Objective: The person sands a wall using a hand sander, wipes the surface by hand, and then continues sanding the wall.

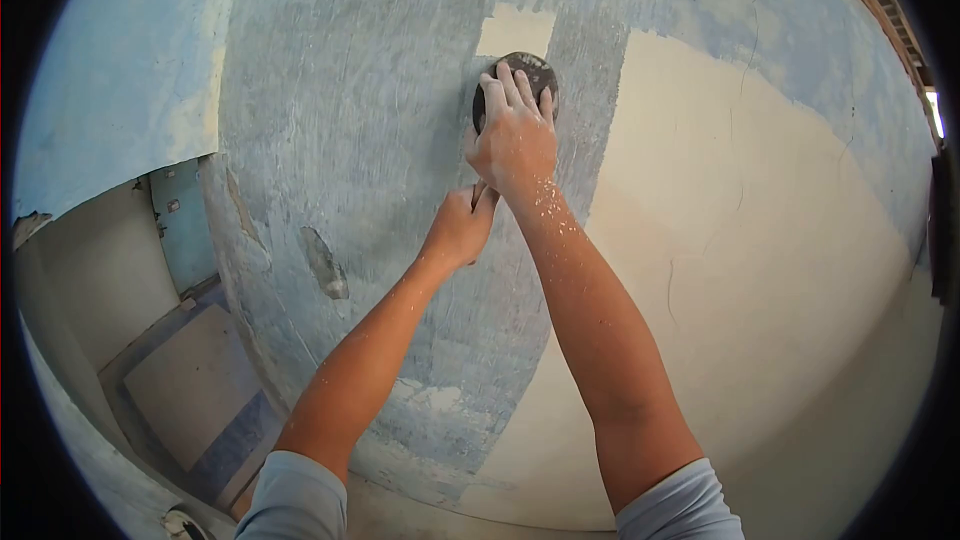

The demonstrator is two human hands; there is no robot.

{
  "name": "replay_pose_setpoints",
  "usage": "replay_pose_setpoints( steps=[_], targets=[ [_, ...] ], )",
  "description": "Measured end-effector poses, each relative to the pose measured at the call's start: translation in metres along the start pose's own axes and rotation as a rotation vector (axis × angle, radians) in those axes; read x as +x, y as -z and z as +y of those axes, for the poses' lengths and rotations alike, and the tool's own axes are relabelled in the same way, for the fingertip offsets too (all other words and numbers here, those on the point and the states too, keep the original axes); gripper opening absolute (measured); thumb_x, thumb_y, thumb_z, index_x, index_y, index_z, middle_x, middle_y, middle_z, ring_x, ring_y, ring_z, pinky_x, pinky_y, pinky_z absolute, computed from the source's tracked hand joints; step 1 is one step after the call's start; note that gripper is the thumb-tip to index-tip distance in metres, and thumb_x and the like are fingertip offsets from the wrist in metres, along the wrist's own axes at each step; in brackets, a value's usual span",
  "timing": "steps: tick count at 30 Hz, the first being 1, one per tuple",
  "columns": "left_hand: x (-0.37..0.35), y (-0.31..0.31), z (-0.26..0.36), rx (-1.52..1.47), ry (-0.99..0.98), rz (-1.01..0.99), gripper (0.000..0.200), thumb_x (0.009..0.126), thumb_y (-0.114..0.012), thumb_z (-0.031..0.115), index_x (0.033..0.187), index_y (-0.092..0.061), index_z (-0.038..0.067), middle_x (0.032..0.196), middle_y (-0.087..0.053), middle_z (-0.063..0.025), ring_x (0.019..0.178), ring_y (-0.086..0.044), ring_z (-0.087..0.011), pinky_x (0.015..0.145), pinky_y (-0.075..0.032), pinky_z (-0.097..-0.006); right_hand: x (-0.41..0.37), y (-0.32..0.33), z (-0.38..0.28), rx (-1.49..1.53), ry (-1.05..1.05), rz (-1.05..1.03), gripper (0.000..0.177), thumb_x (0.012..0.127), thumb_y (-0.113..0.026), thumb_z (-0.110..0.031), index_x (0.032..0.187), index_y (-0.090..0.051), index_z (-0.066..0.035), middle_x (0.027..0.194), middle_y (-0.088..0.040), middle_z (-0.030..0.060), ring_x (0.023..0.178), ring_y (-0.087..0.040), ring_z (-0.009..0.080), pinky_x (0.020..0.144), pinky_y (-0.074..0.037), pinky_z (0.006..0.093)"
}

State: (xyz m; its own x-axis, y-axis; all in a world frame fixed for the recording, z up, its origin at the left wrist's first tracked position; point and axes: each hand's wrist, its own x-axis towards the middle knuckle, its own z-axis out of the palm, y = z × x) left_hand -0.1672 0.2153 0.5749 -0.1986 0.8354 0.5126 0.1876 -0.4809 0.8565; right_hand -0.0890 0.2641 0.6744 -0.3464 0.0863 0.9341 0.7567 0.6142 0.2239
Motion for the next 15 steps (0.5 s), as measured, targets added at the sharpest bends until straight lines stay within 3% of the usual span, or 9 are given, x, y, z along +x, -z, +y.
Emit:
replay_pose_setpoints(
  steps=[4,6,7,9,15],
  targets=[
    [-0.007,-0.001,0.001,-0.01,0.015,-0.013,0.052,0.111,-0.047,0.041,0.084,-0.058,-0.003,0.06,-0.05,-0.0058,0.047,-0.049,-0.0188,0.046,-0.043,-0.0411,-0.005,0.0,-0.001,0.018,-0.003,-0.017,0.063,0.084,-0.071,-0.019,0.143,-0.057,-0.005,0.16,-0.049,0.0175,0.151,-0.042,0.0331,0.126,-0.027,0.0562],
    [-0.009,-0.002,0.006,-0.028,0.062,-0.018,0.045,0.112,-0.045,0.043,0.081,-0.044,0.01,0.062,-0.042,0.0031,0.046,-0.034,-0.008,0.04,-0.031,-0.0307,-0.003,0.0,-0.001,0.004,0.003,-0.013,0.062,0.084,-0.071,-0.019,0.143,-0.057,-0.005,0.159,-0.05,0.0176,0.151,-0.042,0.0331,0.126,-0.027,0.0562],
    [-0.007,-0.001,0.003,-0.028,0.064,-0.017,0.045,0.112,-0.045,0.043,0.081,-0.044,0.01,0.062,-0.042,0.0031,0.046,-0.034,-0.008,0.04,-0.031,-0.0307,-0.003,-0.001,-0.002,-0.003,0.007,-0.015,0.062,0.084,-0.07,-0.019,0.142,-0.058,-0.005,0.159,-0.05,0.0177,0.151,-0.043,0.0331,0.126,-0.027,0.0562],
    [0.002,0.003,-0.004,0.036,-0.009,0.016,0.051,0.111,-0.048,0.041,0.083,-0.057,-0.001,0.061,-0.051,-0.0054,0.047,-0.048,-0.018,0.045,-0.043,-0.0411,0.0,-0.002,-0.002,0.001,0.01,-0.003,0.062,0.084,-0.07,-0.019,0.142,-0.058,-0.005,0.159,-0.05,0.0175,0.151,-0.043,0.0332,0.126,-0.028,0.0561],
    [0.02,0.003,0.021,0.008,-0.015,0.014,0.051,0.111,-0.047,0.041,0.082,-0.056,-0.001,0.06,-0.05,-0.0058,0.046,-0.048,-0.0184,0.044,-0.041,-0.0405,0.028,0.0,0.008,-0.009,0.035,0.043,0.058,0.084,-0.067,-0.018,0.139,-0.059,-0.004,0.157,-0.052,0.0173,0.15,-0.043,0.0334,0.126,-0.029,0.056]
  ],
)
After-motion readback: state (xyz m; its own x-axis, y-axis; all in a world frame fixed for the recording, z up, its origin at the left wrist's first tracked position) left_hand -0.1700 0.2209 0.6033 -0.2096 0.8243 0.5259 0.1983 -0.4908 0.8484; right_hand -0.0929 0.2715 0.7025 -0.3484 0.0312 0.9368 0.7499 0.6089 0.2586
